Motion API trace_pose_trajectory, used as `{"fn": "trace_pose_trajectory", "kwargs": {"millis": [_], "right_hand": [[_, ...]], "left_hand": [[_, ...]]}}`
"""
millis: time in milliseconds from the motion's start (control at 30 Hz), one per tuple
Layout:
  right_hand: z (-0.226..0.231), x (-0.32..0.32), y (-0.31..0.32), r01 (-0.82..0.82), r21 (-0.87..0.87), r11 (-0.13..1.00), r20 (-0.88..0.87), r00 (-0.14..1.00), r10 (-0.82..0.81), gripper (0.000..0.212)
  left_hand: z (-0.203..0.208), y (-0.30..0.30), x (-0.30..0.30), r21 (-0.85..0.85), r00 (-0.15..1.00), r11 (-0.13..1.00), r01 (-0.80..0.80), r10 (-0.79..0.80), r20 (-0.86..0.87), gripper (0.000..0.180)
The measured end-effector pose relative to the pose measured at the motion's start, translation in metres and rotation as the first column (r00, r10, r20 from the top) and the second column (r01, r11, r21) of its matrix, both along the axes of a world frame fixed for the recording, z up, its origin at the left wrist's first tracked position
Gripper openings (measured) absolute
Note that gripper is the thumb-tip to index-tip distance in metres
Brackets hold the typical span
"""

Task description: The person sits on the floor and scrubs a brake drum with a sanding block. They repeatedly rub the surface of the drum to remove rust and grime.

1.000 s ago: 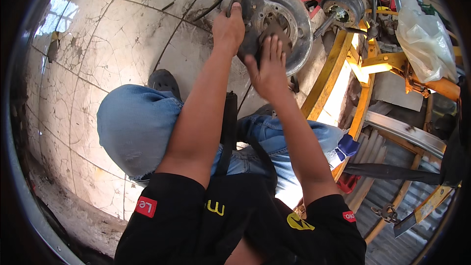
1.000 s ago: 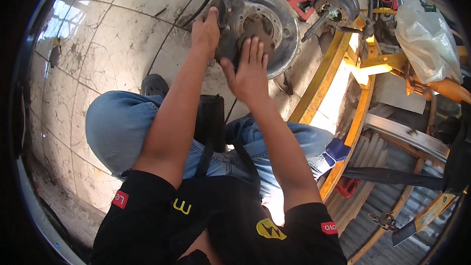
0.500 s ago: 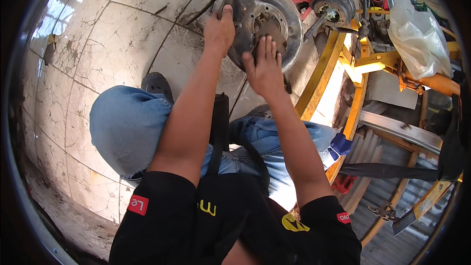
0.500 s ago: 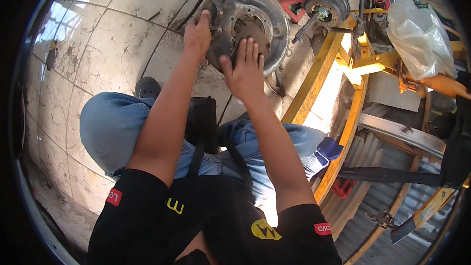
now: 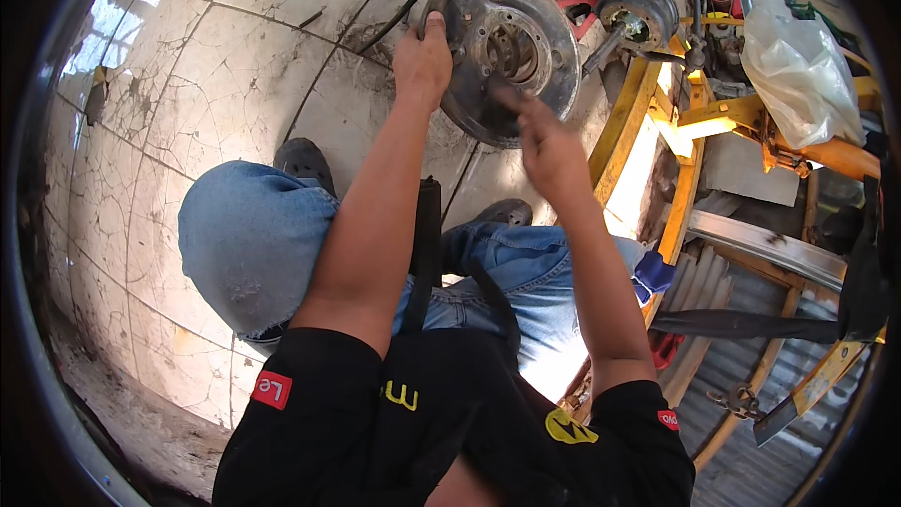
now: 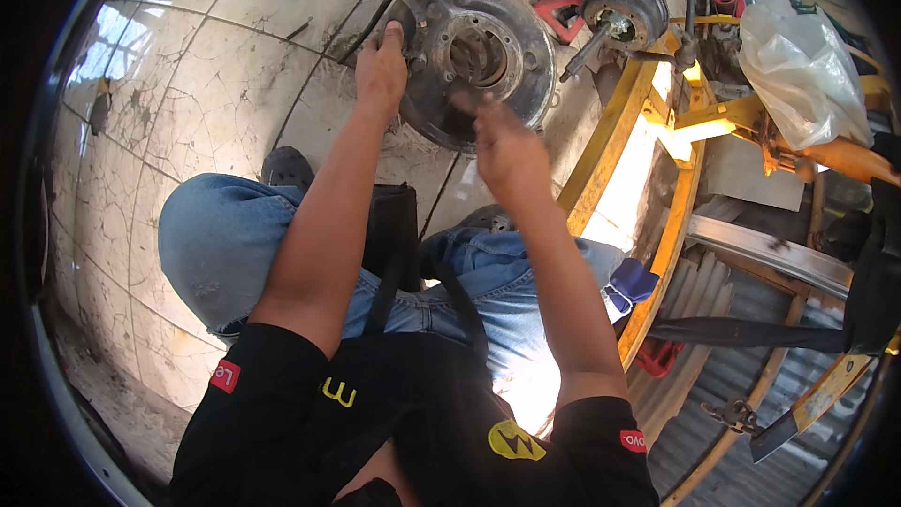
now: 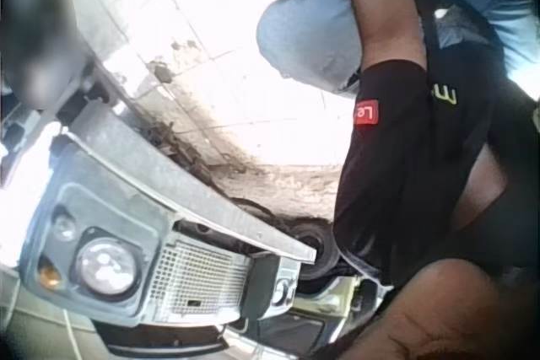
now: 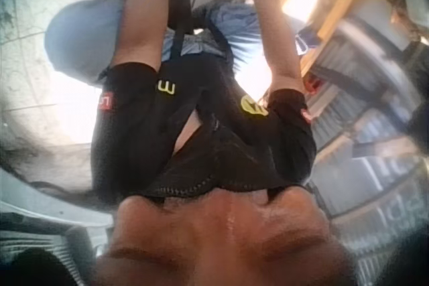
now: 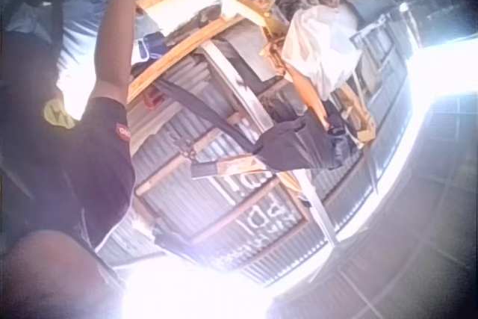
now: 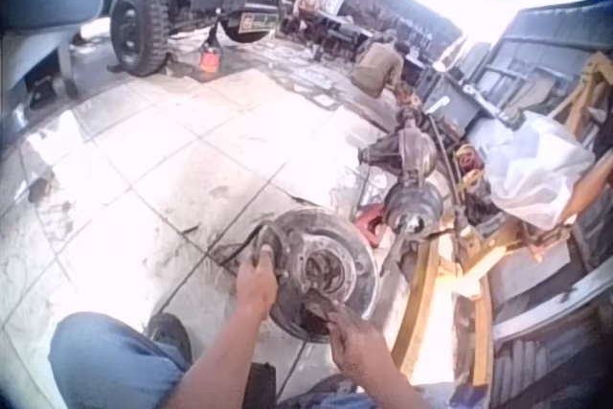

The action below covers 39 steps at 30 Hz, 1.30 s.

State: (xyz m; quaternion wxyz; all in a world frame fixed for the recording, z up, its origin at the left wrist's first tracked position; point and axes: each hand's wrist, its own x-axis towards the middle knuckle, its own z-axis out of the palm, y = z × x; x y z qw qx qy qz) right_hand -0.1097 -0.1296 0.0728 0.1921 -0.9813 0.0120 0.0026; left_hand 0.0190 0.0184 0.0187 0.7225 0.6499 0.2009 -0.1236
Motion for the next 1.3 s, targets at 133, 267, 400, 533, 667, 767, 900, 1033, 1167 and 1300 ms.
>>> {"fn": "trace_pose_trajectory", "kwargs": {"millis": [133,267,400,533,667,767,900,1033,1167,1300], "right_hand": [[-0.028,-0.023,0.035,-0.115,-0.062,0.991,0.031,0.993,0.117,0.053],[-0.043,-0.007,0.049,-0.025,-0.217,0.976,0.014,0.999,0.029,0.079],[-0.052,0.010,0.043,0.046,-0.193,0.980,0.040,0.998,-0.040,0.084],[-0.057,-0.003,0.040,-0.011,-0.177,0.984,0.025,1.000,0.015,0.082],[-0.052,0.008,0.033,0.007,-0.136,0.991,0.034,0.999,-0.003,0.080],[-0.053,0.006,0.032,-0.010,-0.136,0.991,0.016,1.000,0.013,0.080],[-0.051,0.016,0.020,0.046,-0.152,0.987,0.007,0.999,-0.045,0.081],[-0.060,0.002,0.029,0.031,-0.171,0.985,0.036,0.999,-0.025,0.082],[-0.054,0.017,0.013,0.084,-0.173,0.981,0.003,0.996,-0.084,0.083],[-0.059,0.003,0.027,0.013,-0.174,0.985,0.040,0.999,-0.006,0.082]], "left_hand": [[0.000,-0.001,0.001,0.018,1.000,0.999,-0.027,0.027,0.000,0.069],[0.010,0.000,-0.002,0.033,0.999,0.999,-0.028,0.029,-0.018,0.068],[-0.001,0.001,0.001,-0.011,1.000,1.000,-0.013,0.013,-0.004,0.066],[-0.018,-0.003,0.006,-0.003,0.998,0.999,-0.043,0.044,0.048,0.066],[-0.020,-0.003,0.009,-0.050,0.999,0.999,-0.017,0.019,0.048,0.066],[-0.021,-0.003,0.007,-0.054,0.998,0.997,-0.050,0.052,0.031,0.066],[-0.017,-0.003,0.006,-0.066,1.000,0.997,-0.026,0.026,0.006,0.066],[-0.010,0.000,0.003,-0.127,1.000,0.992,-0.023,0.022,-0.009,0.067],[-0.019,-0.001,0.008,-0.038,1.000,0.999,-0.006,0.007,0.030,0.068],[-0.020,-0.003,0.011,-0.118,0.999,0.992,-0.032,0.032,-0.003,0.068]]}}
